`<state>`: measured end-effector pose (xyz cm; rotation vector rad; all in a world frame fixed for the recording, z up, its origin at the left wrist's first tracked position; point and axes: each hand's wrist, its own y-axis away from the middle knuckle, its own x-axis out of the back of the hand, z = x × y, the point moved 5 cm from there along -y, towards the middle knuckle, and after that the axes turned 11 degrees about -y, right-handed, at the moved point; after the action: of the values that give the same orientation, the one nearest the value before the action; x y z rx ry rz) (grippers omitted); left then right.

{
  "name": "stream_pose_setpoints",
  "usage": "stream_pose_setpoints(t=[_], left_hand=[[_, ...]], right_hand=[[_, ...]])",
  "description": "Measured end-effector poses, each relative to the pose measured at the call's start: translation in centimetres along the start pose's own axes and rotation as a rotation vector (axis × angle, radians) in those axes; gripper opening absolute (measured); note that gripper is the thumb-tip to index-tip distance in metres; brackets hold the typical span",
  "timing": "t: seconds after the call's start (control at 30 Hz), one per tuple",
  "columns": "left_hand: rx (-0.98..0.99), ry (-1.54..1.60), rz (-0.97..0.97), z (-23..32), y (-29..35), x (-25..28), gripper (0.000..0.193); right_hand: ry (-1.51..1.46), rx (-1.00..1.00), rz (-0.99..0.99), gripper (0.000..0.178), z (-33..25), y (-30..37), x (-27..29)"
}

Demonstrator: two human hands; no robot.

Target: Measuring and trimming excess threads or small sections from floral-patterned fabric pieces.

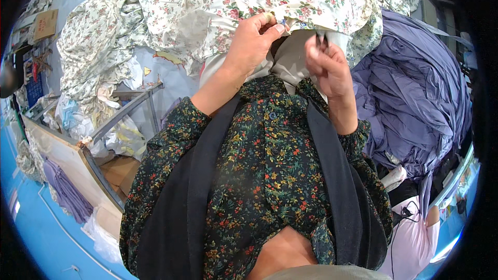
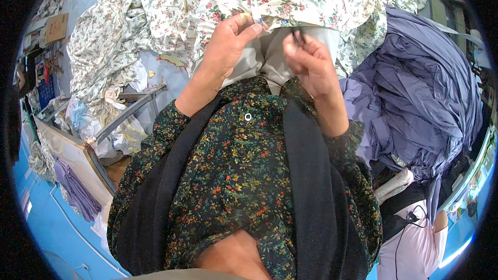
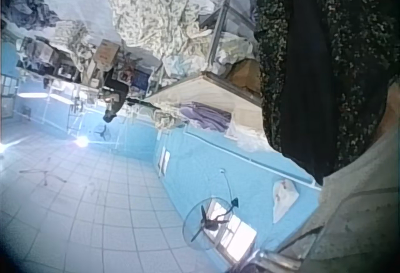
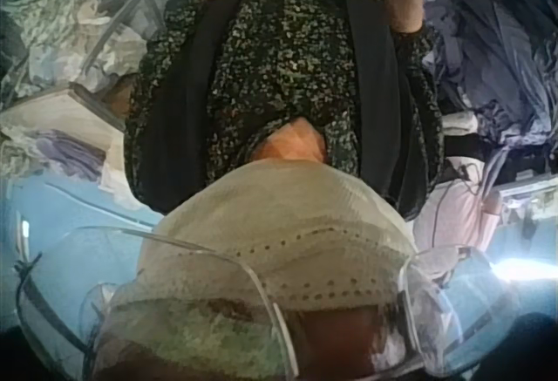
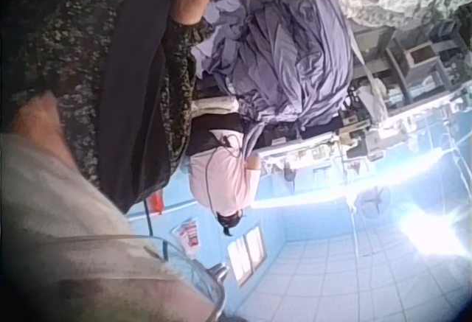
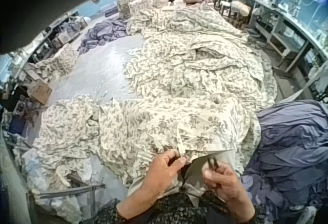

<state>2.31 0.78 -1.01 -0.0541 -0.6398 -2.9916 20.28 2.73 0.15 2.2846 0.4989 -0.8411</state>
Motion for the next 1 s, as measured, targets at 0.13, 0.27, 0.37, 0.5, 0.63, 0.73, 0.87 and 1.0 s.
stream_pose_setpoints(t=[0.13,0.27,0.37,0.5,0.63,0.73,0.87,1.0], left_hand=[[0.022,0.021,-0.019,0.2,0.0,-0.1,0.017],[0.009,0.075,-0.006,-0.2,-0.1,-0.3,0.017],[0.024,0.113,-0.011,0.0,-0.1,-0.1,0.017],[0.003,0.091,-0.011,-0.4,-0.4,0.4,0.016],[0.006,0.126,0.009,0.1,-0.1,0.1,0.015],[0.013,0.153,-0.041,0.3,-0.3,0.1,0.015],[0.009,0.165,-0.018,0.7,0.0,0.2,0.015],[0.007,0.045,-0.033,1.0,0.9,-0.3,0.015]], right_hand=[[0.282,-0.097,0.140,0.022,0.5,0.0,-0.6],[0.258,-0.047,0.263,0.019,2.1,-2.1,-0.6],[0.180,-0.059,0.221,0.012,2.4,-2.0,0.6],[0.351,-0.303,-0.025,0.011,3.0,0.2,0.3],[0.583,-0.057,0.103,0.012,2.4,0.6,-0.1],[0.297,-0.035,0.232,0.013,1.3,0.1,-0.3],[0.212,0.019,0.240,0.018,1.3,-0.7,-0.1],[0.131,0.057,0.318,0.017,0.5,-0.3,0.0]])
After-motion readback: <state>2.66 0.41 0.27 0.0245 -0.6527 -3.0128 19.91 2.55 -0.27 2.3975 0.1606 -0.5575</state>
